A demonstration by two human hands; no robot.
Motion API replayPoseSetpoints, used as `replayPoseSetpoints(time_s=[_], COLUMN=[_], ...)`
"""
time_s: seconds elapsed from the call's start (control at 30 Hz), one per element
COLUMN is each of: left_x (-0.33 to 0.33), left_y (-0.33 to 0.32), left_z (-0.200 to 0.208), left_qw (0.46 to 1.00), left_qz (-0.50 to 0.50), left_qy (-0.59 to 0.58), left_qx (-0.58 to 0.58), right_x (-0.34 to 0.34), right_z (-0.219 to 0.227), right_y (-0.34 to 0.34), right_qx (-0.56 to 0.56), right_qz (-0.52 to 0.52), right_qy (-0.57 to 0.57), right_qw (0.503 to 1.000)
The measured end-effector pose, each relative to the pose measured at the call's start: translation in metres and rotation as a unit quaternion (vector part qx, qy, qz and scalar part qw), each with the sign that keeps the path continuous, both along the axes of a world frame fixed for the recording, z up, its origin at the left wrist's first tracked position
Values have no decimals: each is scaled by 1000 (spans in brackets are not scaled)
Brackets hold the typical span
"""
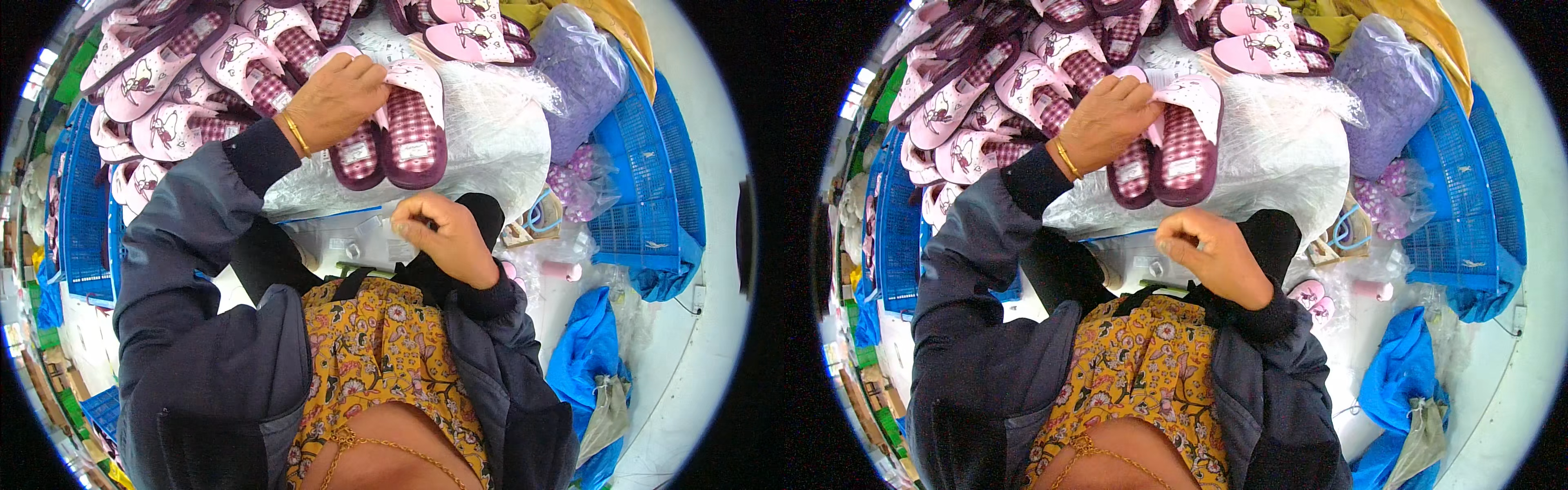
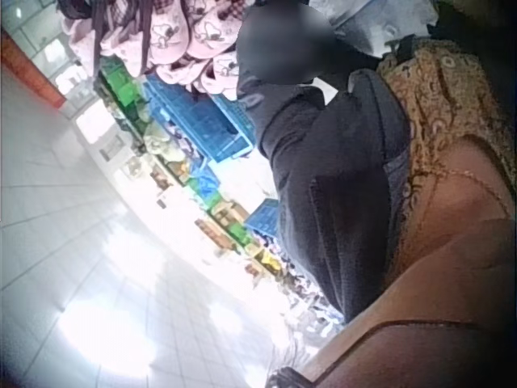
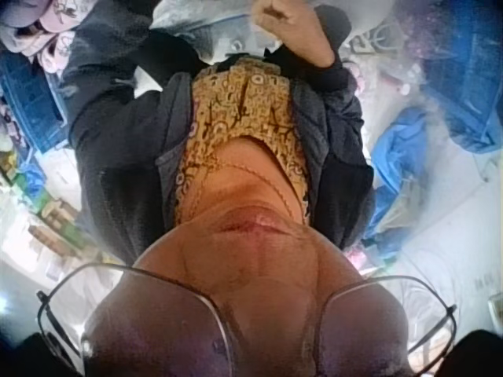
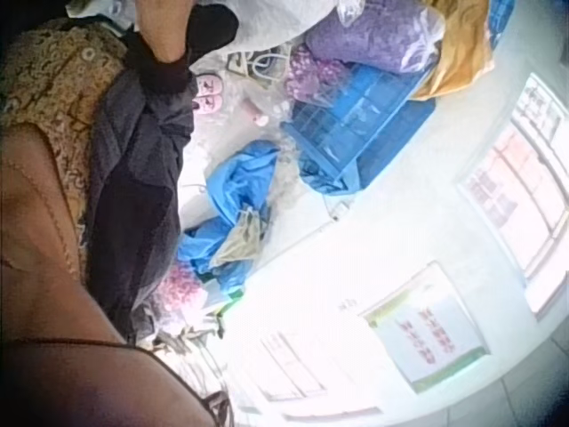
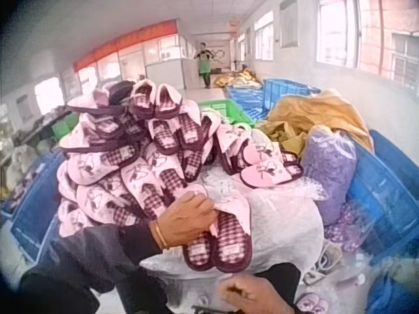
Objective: The person sits on the floor and repeatedly picks up pairs of pink slippers, attaches white paper tags to them, and places them into a pile. The person handles the slippers and tags by hand without using any tools.
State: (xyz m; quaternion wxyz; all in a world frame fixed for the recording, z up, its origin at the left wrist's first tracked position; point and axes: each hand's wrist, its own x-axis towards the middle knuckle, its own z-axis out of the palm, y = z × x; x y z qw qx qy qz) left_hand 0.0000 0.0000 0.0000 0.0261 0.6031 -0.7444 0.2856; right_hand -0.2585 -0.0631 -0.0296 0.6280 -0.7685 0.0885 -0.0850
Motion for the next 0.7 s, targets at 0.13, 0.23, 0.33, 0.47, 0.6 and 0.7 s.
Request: replayPoseSetpoints(time_s=[0.13,0.23,0.33,0.47,0.6,0.7], left_x=[-11,-10,-7,-4,6,6], left_y=[-4,-7,-10,-3,-5,-6], left_z=[-11,-7,-22,-32,-31,-35], left_qw=[1000,999,999,995,987,978], left_qz=[16,32,24,9,-8,10], left_qy=[17,30,35,99,161,207], left_qx=[-13,-30,-15,-13,-1,13], right_x=[-11,-6,13,47,82,96], right_z=[27,27,13,10,-18,-41], right_y=[4,3,1,-5,-24,-33], right_qx=[-74,-102,-105,13,77,89], right_qz=[56,-12,-120,-193,-238,-263], right_qy=[-37,-60,-106,-120,-94,-72], right_qw=[995,993,982,974,964,958])
